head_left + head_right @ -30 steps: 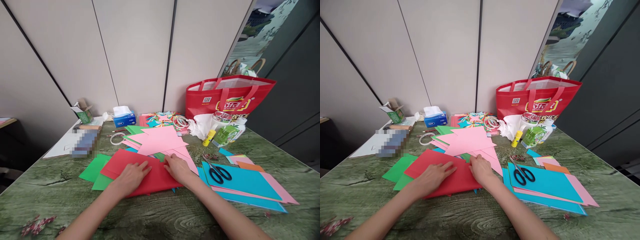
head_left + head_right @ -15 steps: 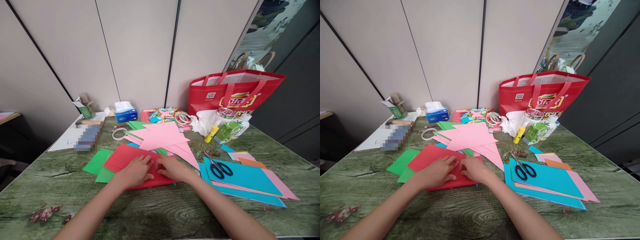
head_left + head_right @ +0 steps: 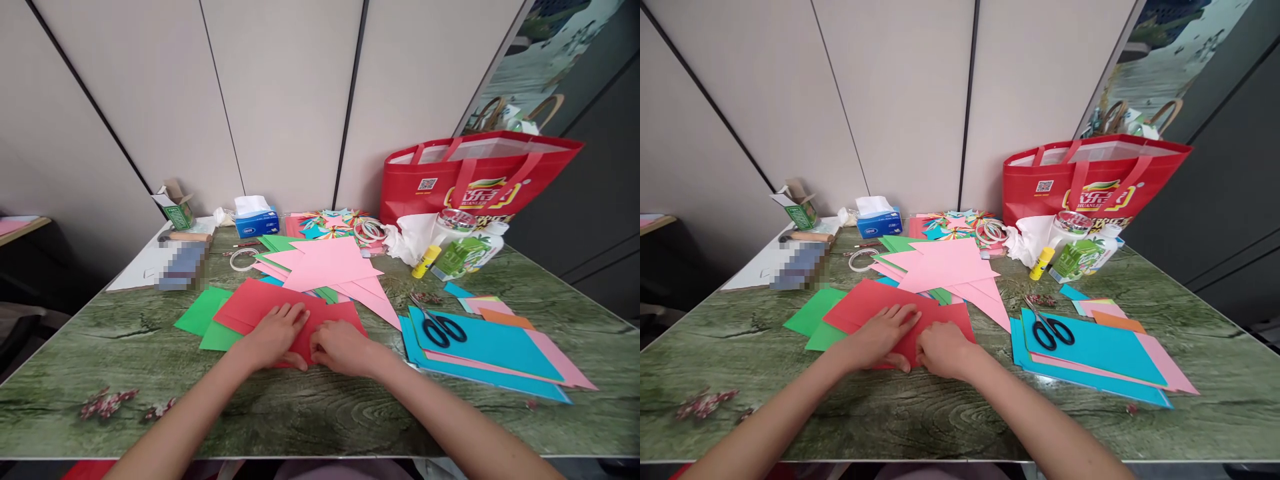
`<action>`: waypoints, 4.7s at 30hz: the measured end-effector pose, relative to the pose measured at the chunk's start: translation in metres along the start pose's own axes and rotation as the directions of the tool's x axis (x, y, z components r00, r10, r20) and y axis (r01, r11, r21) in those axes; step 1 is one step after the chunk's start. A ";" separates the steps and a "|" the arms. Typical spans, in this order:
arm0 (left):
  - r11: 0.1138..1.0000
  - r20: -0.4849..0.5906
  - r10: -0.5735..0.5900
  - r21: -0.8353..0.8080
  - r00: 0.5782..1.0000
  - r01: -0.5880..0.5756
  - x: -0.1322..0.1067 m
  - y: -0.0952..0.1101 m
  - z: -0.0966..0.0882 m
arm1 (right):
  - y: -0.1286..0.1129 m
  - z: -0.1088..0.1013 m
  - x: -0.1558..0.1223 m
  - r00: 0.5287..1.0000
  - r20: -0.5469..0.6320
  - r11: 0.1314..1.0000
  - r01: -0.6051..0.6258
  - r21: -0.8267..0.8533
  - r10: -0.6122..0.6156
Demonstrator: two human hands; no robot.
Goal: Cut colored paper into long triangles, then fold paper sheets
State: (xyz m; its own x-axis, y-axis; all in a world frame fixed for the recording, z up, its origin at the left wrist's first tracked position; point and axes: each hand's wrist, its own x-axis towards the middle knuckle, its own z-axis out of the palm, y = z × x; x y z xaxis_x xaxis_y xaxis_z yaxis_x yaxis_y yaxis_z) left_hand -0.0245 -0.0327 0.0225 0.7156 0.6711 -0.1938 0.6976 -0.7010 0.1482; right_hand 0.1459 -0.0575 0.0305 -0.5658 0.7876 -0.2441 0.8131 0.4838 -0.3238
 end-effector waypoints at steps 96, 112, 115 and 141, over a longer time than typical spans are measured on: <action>-0.215 -0.006 -0.601 -0.962 0.799 -0.169 -0.004 -0.030 -0.025 | 0.076 -0.013 -0.007 0.924 -0.295 -0.070 0.320 0.945 0.244; -0.311 0.098 -0.595 -0.943 0.797 -0.116 0.001 -0.030 -0.008 | 0.077 0.009 -0.002 0.868 -0.159 -0.159 0.261 0.952 0.470; -0.287 0.092 -0.620 -0.951 0.779 -0.116 0.002 -0.030 -0.007 | 0.078 0.009 -0.002 0.868 -0.163 -0.162 0.266 0.950 0.468; -0.143 -0.030 -0.655 -0.976 0.755 -0.163 -0.005 -0.023 -0.008 | 0.077 0.009 -0.005 0.857 -0.169 -0.163 0.279 0.946 0.488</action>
State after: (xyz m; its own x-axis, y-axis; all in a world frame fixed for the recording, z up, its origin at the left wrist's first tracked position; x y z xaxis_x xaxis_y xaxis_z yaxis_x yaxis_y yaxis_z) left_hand -0.0438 -0.0183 0.0280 0.0846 0.9731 -0.2143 -0.1811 0.2266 0.9570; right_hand 0.2099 -0.0272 -0.0014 -0.0651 0.9749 -0.2127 -0.4200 -0.2202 -0.8804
